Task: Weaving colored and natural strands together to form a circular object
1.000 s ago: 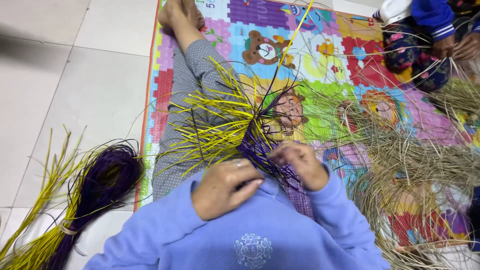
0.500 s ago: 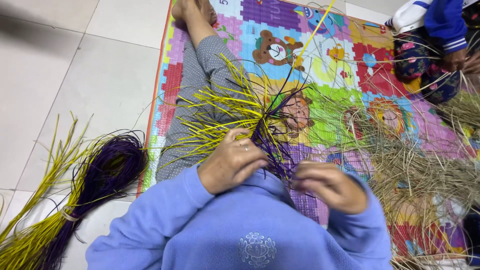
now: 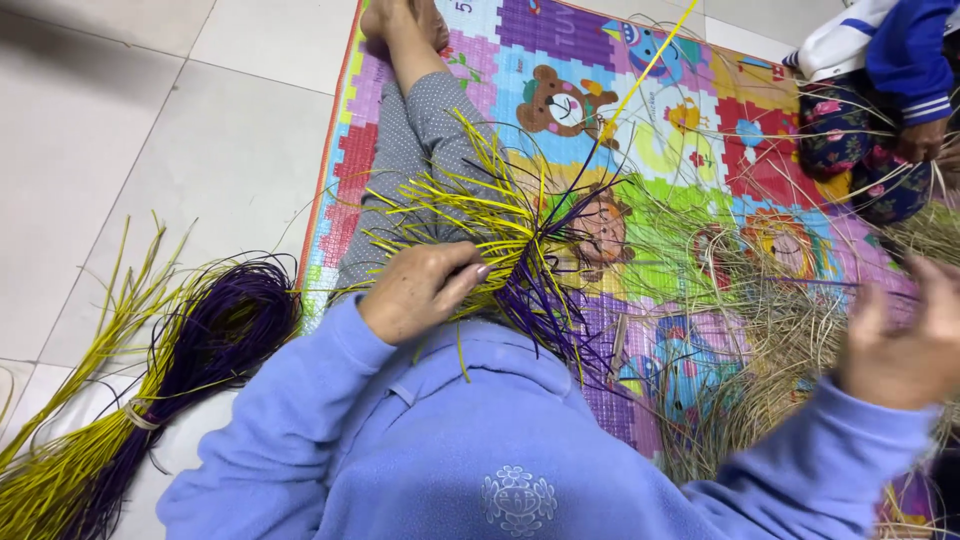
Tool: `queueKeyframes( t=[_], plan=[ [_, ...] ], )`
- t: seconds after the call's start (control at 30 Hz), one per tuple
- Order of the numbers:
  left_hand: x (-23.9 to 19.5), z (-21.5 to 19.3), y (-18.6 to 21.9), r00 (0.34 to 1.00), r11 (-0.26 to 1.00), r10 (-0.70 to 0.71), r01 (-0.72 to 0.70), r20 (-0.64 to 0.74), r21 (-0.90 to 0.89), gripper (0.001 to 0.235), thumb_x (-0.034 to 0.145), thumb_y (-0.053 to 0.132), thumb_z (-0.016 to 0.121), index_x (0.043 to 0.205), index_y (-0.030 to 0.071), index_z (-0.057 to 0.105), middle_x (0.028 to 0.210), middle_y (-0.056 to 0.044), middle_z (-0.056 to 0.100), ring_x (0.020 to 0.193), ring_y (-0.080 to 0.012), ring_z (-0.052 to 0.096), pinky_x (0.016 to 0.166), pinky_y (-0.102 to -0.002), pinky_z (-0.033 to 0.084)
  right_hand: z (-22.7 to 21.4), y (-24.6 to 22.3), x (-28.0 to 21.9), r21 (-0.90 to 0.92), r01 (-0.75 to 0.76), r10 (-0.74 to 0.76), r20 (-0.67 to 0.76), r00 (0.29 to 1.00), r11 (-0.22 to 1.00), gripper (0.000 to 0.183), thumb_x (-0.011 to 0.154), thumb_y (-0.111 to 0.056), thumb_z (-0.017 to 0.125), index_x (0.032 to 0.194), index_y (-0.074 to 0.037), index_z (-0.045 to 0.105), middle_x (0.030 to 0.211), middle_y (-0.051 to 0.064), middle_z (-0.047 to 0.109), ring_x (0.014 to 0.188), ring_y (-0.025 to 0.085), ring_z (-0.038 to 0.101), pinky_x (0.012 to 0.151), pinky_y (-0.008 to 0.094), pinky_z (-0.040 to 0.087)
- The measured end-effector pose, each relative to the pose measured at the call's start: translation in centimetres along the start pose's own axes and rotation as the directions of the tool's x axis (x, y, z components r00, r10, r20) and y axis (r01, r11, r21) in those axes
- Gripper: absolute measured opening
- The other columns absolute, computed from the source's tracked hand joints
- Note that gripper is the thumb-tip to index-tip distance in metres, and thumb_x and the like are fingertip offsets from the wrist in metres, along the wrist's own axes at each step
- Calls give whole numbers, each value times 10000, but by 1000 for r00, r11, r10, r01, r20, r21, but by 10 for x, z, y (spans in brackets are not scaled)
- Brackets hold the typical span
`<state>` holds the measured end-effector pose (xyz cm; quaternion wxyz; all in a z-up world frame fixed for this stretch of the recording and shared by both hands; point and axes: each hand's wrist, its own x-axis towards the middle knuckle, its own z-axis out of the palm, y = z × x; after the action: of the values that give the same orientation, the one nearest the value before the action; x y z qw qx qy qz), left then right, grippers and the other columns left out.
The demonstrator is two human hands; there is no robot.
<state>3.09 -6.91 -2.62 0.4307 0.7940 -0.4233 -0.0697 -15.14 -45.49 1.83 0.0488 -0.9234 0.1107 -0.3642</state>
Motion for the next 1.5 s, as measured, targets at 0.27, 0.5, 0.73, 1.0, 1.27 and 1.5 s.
queueKeyframes(
  t=[0.27, 0.5, 0.73, 1.0, 1.27, 1.5],
  plan=[
    [28, 28, -2, 995, 953, -90, 96, 31, -288, 185, 816, 205, 476, 724, 80, 577, 598, -168, 577, 618, -352, 582, 530, -400, 434, 120, -164, -1, 575, 391, -345, -193, 918, 719, 249, 690, -6, 680, 909, -45, 568, 927, 93, 611, 909, 240, 570, 905, 401, 364],
    [37, 31, -22, 987, 893, -147, 159, 60, -420, 212, 822, 160, 458, 711, 54, 603, 538, -101, 538, 544, -195, 501, 517, -306, 395, 173, -154, -10, 685, 269, -237, -143, 961, 677, 155, 665, 47, 697, 773, -41, 629, 728, 72, 628, 665, 251, 611, 657, 368, 490],
    [40, -1, -4, 985, 975, -173, 168, 20, 142, 192, 821, 217, 478, 861, 71, 595, 694, -164, 603, 701, -348, 598, 612, -441, 451, 201, -134, -22, 786, -148, -90, 250, 964, 601, 60, 759, -40, 622, 814, -16, 622, 740, 134, 564, 726, 260, 559, 665, 359, 436],
    [53, -21, -17, 994, 896, -75, 34, 75, 442, 161, 829, 240, 510, 880, 158, 638, 802, -100, 589, 819, -280, 566, 703, -386, 407, 192, -152, -11, 788, -299, -67, 394, 917, 538, 81, 720, -82, 663, 762, -18, 641, 659, 99, 519, 661, 163, 513, 609, 287, 410],
    [67, -24, -49, 897, 990, -135, 107, 421, 88, 185, 724, 304, 593, 814, 164, 675, 699, -109, 642, 779, -345, 594, 713, -430, 441, 163, -185, 7, 717, -183, -110, 342, 933, 673, 85, 679, -106, 704, 718, -55, 648, 598, 89, 496, 587, 190, 529, 541, 275, 410],
    [63, -33, -82, 806, 980, -160, 200, 570, -7, 183, 702, 365, 642, 634, 196, 651, 516, 34, 574, 535, -108, 531, 533, -245, 425, 171, -188, 9, 708, -88, -180, 295, 938, 701, 76, 677, -97, 703, 704, -60, 643, 577, 86, 489, 566, 215, 515, 529, 298, 400]
  ],
)
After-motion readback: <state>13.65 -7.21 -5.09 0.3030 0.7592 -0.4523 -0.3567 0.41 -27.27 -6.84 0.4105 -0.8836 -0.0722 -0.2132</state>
